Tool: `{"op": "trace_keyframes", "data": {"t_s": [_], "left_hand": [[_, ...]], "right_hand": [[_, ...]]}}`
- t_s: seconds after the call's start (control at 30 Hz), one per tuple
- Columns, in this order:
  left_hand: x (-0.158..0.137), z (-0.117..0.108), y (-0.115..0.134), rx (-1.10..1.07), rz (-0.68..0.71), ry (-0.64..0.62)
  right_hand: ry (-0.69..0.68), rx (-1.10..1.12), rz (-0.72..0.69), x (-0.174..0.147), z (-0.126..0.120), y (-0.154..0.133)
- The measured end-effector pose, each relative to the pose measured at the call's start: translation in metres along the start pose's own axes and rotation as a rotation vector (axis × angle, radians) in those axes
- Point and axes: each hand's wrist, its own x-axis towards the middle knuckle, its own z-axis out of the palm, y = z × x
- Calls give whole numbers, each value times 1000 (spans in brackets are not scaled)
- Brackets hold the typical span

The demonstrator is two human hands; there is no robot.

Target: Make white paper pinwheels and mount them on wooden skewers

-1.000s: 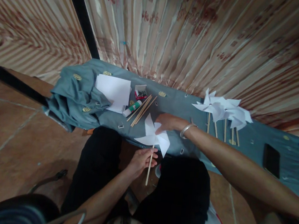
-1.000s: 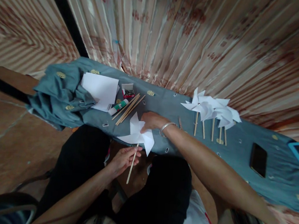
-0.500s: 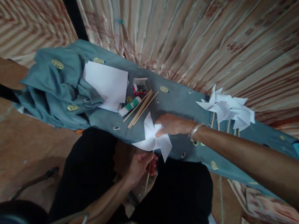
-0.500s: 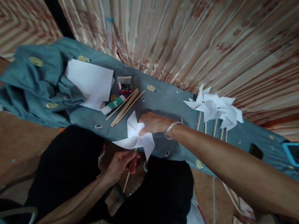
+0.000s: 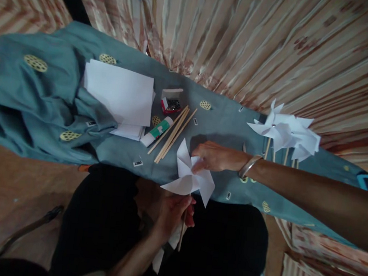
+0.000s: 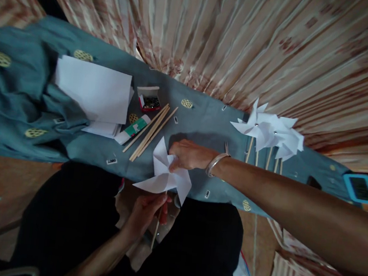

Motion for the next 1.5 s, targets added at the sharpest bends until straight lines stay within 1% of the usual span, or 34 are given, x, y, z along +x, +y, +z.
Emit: {"op": "trace_keyframes", "data": {"t_s": [0.17,0.33,0.57,0.73,0.87,0.97,1.07,1.13,1.17,1.2,1.27,1.33,1.4,1.5], "left_hand": [[1,0,-1,5,-8,1],[-1,-2,0,50,5,-17],[3,-2,-5,16,3,-11],[-1,-1,-1,22,23,0],[-6,-2,2,39,66,3],[-9,0,3,75,88,2],[-12,3,4,115,108,-3],[-14,6,6,131,131,-16],[-15,8,8,133,144,-25],[-17,11,10,130,158,-37],[-18,18,17,109,184,-64],[-18,28,26,73,216,-92],[-14,42,36,35,265,-110],[-5,65,56,9,346,-105]], "right_hand": [[0,-19,-25,0,1,0],[-14,-54,-11,1,3,1],[-50,-70,-8,-2,-4,-5],[-55,-120,5,-8,-7,-10],[-18,-135,14,-14,-10,-10],[63,-77,30,-23,-13,-4],[201,59,23,-37,-15,4],[348,144,34,-48,-13,9],[443,181,52,-54,-12,11],[554,214,72,-61,-10,13],[819,322,115,-74,-4,14],[1096,450,118,-86,1,14],[1356,582,120,-97,7,14],[1715,778,123,-107,13,14]]}}
